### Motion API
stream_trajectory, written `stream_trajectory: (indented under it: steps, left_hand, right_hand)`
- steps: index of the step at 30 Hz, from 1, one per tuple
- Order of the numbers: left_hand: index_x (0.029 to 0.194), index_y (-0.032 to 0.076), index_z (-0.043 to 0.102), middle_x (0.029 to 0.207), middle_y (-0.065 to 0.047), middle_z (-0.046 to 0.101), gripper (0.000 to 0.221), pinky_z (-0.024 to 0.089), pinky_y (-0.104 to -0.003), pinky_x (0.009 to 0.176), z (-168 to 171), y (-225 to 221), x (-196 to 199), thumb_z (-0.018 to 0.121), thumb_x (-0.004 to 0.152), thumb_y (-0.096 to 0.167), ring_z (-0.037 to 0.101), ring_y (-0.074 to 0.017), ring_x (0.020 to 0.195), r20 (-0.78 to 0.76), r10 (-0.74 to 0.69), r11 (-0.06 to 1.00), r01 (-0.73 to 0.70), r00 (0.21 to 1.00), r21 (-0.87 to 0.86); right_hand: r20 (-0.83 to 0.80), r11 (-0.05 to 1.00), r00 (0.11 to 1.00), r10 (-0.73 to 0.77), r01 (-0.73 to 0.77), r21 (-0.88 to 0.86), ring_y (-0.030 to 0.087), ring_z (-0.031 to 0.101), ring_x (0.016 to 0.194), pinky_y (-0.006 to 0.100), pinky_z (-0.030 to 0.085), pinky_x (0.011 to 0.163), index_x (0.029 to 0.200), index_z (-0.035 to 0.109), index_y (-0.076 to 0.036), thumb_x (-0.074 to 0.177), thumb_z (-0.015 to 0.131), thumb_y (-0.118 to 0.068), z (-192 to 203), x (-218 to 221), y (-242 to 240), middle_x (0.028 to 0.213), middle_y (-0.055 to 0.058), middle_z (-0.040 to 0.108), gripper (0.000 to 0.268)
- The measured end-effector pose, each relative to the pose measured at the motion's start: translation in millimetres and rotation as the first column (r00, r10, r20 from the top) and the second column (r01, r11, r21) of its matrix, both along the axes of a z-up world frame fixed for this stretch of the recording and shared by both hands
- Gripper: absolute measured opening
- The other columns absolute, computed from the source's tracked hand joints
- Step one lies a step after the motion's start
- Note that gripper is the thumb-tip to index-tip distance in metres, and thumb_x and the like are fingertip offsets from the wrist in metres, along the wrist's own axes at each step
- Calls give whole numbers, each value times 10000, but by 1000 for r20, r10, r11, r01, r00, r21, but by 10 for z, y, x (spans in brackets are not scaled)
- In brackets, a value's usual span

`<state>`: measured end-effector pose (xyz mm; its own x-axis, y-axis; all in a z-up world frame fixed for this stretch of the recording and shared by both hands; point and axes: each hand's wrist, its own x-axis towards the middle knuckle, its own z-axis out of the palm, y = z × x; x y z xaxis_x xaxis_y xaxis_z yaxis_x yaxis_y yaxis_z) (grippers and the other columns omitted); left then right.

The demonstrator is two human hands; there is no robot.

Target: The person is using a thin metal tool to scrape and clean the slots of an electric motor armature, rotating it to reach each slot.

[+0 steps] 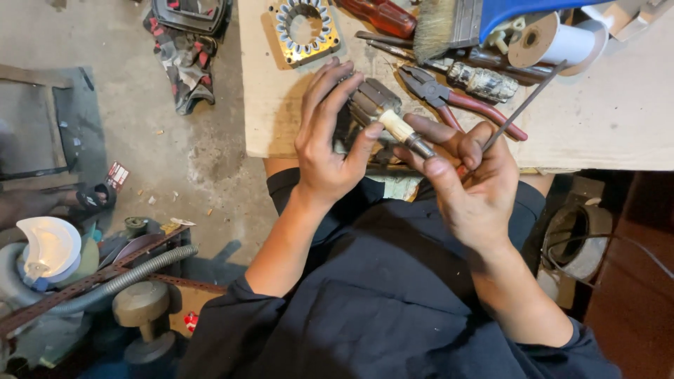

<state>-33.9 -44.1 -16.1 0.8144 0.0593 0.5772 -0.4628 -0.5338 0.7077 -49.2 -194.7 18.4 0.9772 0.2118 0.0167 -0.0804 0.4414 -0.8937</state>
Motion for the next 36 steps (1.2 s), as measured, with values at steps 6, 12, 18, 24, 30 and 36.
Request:
stream_trajectory:
  steps: [6, 12, 18, 24, 30, 36]
  left_hand:
    - [1072, 49, 441, 1093, -121, 432, 410, 372, -434, 1015, 46, 54, -53, 597, 786, 299, 452, -282, 1087, 63, -15, 999, 17, 998, -36]
    - [1171, 65, 336, 1180, -136, 391, 744, 356, -394, 1035, 116, 213, -81, 756, 645, 382, 397, -277, 1162, -71, -99, 995, 100, 993, 10]
    - [987, 1, 514, 925, -125, 533, 402, 441, -346, 750, 124, 199, -65, 732, 716, 204, 521, -262, 831, 61, -146, 977, 135, 987, 164]
    - [1002, 5, 505, 933, -121, 528, 336, 436, -356, 750, 57, 181, -65, 691, 732, 81, 512, -267, 824, 86, -147, 975, 129, 985, 183]
    - [972, 53, 561, 758, -74, 646, 401, 449, -195, 416, -24, 204, -116, 662, 752, 373, 618, -124, 570, 122, -100, 901, 38, 987, 432]
    - [1035, 26, 540, 765, -77, 539, 419, 453, -308, 541, 58, 131, -202, 756, 677, 55, 534, -202, 591, 110, -7, 900, -42, 994, 434]
  right_hand:
    - [118, 984, 981, -151, 161, -77, 310, 513, 993, 399, 479, 852, 749, 215, -121, 762, 506, 28, -71, -82, 20, 932, 278, 503, 327]
    - [202, 982, 964, -173, 185, -42, 203, 555, 854, 570, 456, 917, 752, 241, -139, 777, 533, -37, -118, -34, -37, 654, 82, 464, 310]
    - [141, 989, 979, -147, 142, 46, 233, 558, 885, 522, 437, 962, 758, 270, -144, 767, 561, -35, -217, -15, -71, 804, 116, 535, 311]
    - [144, 983, 973, -181, 179, 33, 210, 562, 837, 509, 464, 934, 751, 265, -144, 752, 565, -24, -249, -13, -91, 782, 110, 529, 323]
    - [-72, 956, 981, -182, 193, 219, 346, 550, 953, 173, 452, 555, 776, 315, -169, 786, 572, -11, -364, 58, -166, 904, 118, 568, 302]
    - [126, 997, 990, -63, 69, -40, 226, 474, 1008, 364, 403, 975, 867, 272, -119, 770, 460, 120, -81, 40, 61, 1206, 246, 342, 319]
